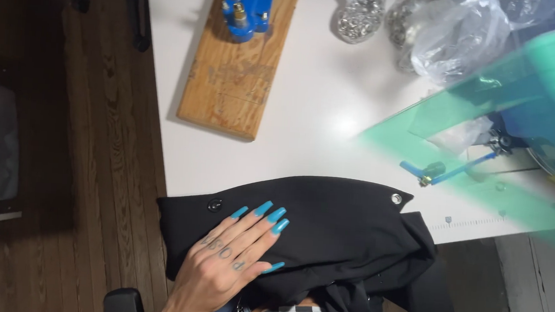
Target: Measuring and marking a piece of black leather for hardware placement using a triangular ruler and marking tool
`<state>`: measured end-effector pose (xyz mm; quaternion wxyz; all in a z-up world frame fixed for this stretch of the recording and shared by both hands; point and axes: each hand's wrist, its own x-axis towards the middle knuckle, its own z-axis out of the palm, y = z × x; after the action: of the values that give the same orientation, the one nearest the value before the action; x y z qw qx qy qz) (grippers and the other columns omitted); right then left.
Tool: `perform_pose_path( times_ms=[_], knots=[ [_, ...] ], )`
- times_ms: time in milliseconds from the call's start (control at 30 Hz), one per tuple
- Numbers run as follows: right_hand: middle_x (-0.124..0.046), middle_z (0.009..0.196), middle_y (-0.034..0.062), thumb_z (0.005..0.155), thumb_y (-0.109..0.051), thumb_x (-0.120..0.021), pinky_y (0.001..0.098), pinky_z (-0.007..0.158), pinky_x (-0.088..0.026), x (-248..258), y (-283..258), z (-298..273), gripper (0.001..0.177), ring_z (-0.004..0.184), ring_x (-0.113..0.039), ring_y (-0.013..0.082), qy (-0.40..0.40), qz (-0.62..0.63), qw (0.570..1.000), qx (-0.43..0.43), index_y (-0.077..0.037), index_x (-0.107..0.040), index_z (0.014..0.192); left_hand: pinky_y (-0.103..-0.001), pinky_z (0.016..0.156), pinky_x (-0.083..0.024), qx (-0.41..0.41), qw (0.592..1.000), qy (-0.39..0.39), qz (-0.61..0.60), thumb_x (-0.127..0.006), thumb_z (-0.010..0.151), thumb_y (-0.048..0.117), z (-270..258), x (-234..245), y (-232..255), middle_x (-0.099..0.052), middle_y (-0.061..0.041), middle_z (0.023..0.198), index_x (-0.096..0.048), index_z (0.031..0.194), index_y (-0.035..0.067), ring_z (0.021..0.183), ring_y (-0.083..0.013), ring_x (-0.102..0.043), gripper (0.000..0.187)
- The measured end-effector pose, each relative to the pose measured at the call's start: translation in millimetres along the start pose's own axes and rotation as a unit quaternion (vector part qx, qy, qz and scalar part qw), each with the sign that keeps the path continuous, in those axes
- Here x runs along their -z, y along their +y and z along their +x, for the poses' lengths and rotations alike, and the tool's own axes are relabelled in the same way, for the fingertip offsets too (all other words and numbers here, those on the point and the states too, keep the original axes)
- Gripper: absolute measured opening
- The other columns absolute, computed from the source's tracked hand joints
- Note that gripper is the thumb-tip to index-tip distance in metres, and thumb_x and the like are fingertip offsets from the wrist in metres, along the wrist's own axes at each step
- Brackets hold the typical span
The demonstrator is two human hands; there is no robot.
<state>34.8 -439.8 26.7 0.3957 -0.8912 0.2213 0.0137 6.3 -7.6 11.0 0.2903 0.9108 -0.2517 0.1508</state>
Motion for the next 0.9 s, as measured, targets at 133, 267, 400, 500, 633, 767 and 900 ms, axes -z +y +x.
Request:
perform_pose_path(
  times_ms=[133,267,400,500,633,767,900],
  knots=[
    [-0.042,0.05,0.0019,0.091,-0.023,-0.052,0.0225,0.016,-0.017,-48,-34,-4,0.016,0.027,-0.03,0.0073,-0.031,0.154,0.982,-0.102,-0.007,-0.055,0.088,-0.037,0.09,-0.045,-0.007,0.994,0.102,0.039,-0.065,0.079,0.019,-9,-7,0,-0.061,-0.01,0.104,-0.057,0.103,0.004,0.102,-0.0248,-0.058,0.029],
    [-0.036,0.032,0.0021,0.088,-0.028,-0.054,0.0195,0.015,-0.02,-72,-18,15,0.04,0.019,-0.025,0.0061,-0.147,0.241,0.95,-0.132,0.001,-0.054,0.061,-0.045,0.098,-0.043,-0.003,0.995,0.101,0.017,-0.084,0.064,0.046,-10,-12,9,-0.055,-0.008,0.117,-0.042,0.118,0.011,0.111,-0.0266,-0.055,0.077],
    [-0.038,0.035,0.0066,0.086,-0.022,-0.054,0.0176,0.024,-0.018,-72,-16,32,0.037,0.025,-0.026,0.006,-0.229,0.235,0.937,-0.122,0.004,-0.052,0.06,-0.048,0.101,-0.041,0.071,0.988,0.067,-0.121,-0.036,0.084,0.056,11,-22,20,-0.047,-0.011,0.126,-0.041,0.122,0.008,0.121,-0.0336,-0.045,0.061],
    [-0.039,0.034,0.0065,0.086,-0.021,-0.054,0.0188,0.026,-0.019,-67,-26,38,0.041,0.026,-0.025,0.0071,-0.265,0.193,0.94,-0.095,0.001,-0.05,0.053,-0.046,0.1,-0.042,0.056,0.982,0.031,-0.178,-0.03,0.088,0.052,29,-22,22,-0.044,-0.016,0.128,-0.042,0.122,0.006,0.121,-0.0354,-0.045,0.058],
    [-0.044,0.033,0.0092,0.085,-0.018,-0.055,0.0238,0.03,-0.029,-63,-50,42,0.038,0.029,-0.034,0.0122,-0.265,0.067,0.961,-0.04,0.004,-0.059,0.054,-0.033,0.087,-0.052,0.067,0.978,0.009,-0.197,-0.059,0.081,0.035,27,-31,23,-0.046,-0.018,0.125,-0.047,0.117,0.0,0.113,-0.0275,-0.054,0.051],
    [-0.058,0.044,0.0117,0.08,-0.023,-0.062,0.0254,0.049,-0.036,-61,-96,47,0.027,0.04,-0.047,0.0153,-0.231,-0.105,0.962,-0.098,-0.001,-0.072,0.07,-0.028,0.086,-0.05,0.087,0.972,0.033,-0.217,-0.068,0.074,0.014,31,-36,26,-0.056,-0.017,0.113,-0.056,0.105,0.0,0.103,-0.0227,-0.06,0.037],
    [-0.054,0.051,0.0063,0.08,-0.018,-0.063,0.0243,0.047,-0.035,-69,-86,64,0.011,0.045,-0.045,0.0124,-0.169,-0.122,0.978,-0.006,-0.007,-0.066,0.081,-0.028,0.089,-0.049,0.1,0.971,0.01,-0.217,-0.073,0.069,0.01,33,-39,25,-0.054,-0.016,0.117,-0.052,0.111,0.001,0.107,-0.0232,-0.058,0.048]
  ],
)
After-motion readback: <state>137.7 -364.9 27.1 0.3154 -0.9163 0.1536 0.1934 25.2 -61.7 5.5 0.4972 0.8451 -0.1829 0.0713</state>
